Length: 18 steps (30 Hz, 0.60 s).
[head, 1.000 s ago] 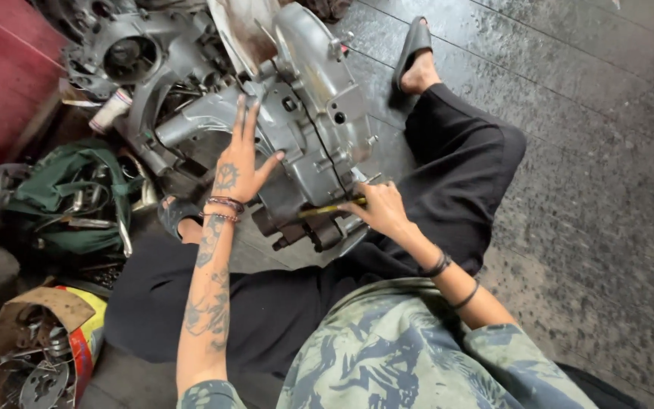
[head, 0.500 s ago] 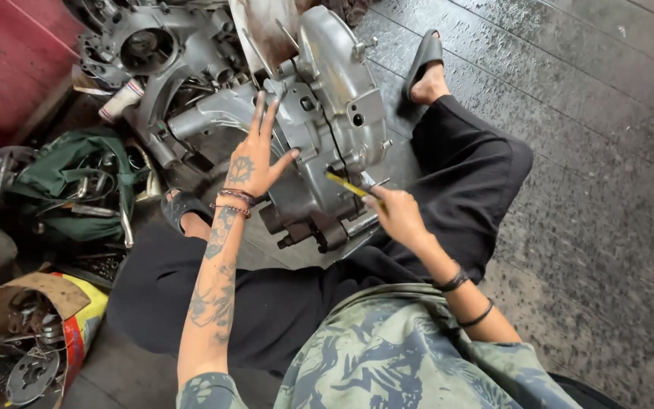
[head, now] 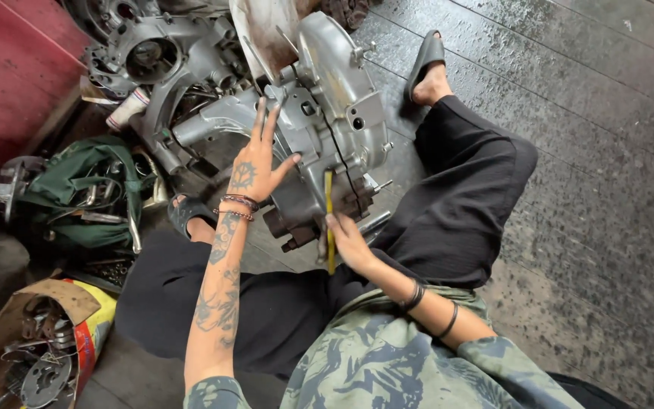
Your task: The person sits on the floor and scrubs a silver engine casing with a yellow brush. They hold the part steady with one hand while scrubbing various surfaces and crevices with the other.
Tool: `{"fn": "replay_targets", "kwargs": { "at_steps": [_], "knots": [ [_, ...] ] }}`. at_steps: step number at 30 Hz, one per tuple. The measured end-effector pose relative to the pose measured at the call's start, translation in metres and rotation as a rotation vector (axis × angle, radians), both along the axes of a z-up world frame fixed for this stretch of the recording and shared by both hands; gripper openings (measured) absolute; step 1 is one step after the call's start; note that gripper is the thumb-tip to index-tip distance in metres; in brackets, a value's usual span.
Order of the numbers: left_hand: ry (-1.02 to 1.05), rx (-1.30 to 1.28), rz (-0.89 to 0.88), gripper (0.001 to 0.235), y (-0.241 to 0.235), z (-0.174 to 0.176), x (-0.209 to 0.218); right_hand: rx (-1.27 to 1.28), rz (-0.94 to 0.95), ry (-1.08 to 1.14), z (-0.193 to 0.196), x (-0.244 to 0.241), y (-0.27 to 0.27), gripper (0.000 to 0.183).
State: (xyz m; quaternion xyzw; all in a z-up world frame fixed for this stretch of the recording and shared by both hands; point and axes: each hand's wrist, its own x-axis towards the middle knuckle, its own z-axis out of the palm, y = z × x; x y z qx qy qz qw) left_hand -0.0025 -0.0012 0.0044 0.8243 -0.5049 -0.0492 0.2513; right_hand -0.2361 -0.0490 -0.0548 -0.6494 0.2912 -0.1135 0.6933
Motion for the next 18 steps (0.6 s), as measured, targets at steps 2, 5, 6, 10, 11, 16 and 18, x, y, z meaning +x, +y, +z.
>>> {"fn": "replay_targets", "kwargs": {
  "at_steps": [2,5,6,10,11,16,18],
  "knots": [
    [0.002,0.001,-0.003,0.086,0.0,0.002,-0.003,0.199,-0.028,-0.067,-0.022,0.007,-0.021,0.038],
    [-0.011,-0.006,0.002,0.086,0.001,0.005,-0.003,0.301,-0.007,-0.184,-0.043,0.023,-0.017,0.03],
    [-0.016,-0.008,0.005,0.086,0.0,0.004,-0.003,0.207,0.035,-0.224,-0.049,0.027,-0.01,0.036],
    [-0.003,-0.001,0.014,0.087,0.003,0.006,-0.002,0.275,-0.042,-0.158,-0.033,0.023,-0.016,0.037],
    [-0.012,-0.012,0.019,0.086,0.002,0.006,-0.004,0.278,-0.098,-0.142,-0.039,0.02,-0.019,0.034],
    [0.005,0.001,0.001,0.088,0.0,0.002,-0.002,0.284,-0.05,-0.151,-0.048,0.024,-0.002,0.034],
    [0.016,0.005,0.008,0.087,0.0,0.006,-0.002,0.275,-0.085,-0.166,-0.038,0.027,-0.003,0.034]
  ]
}}
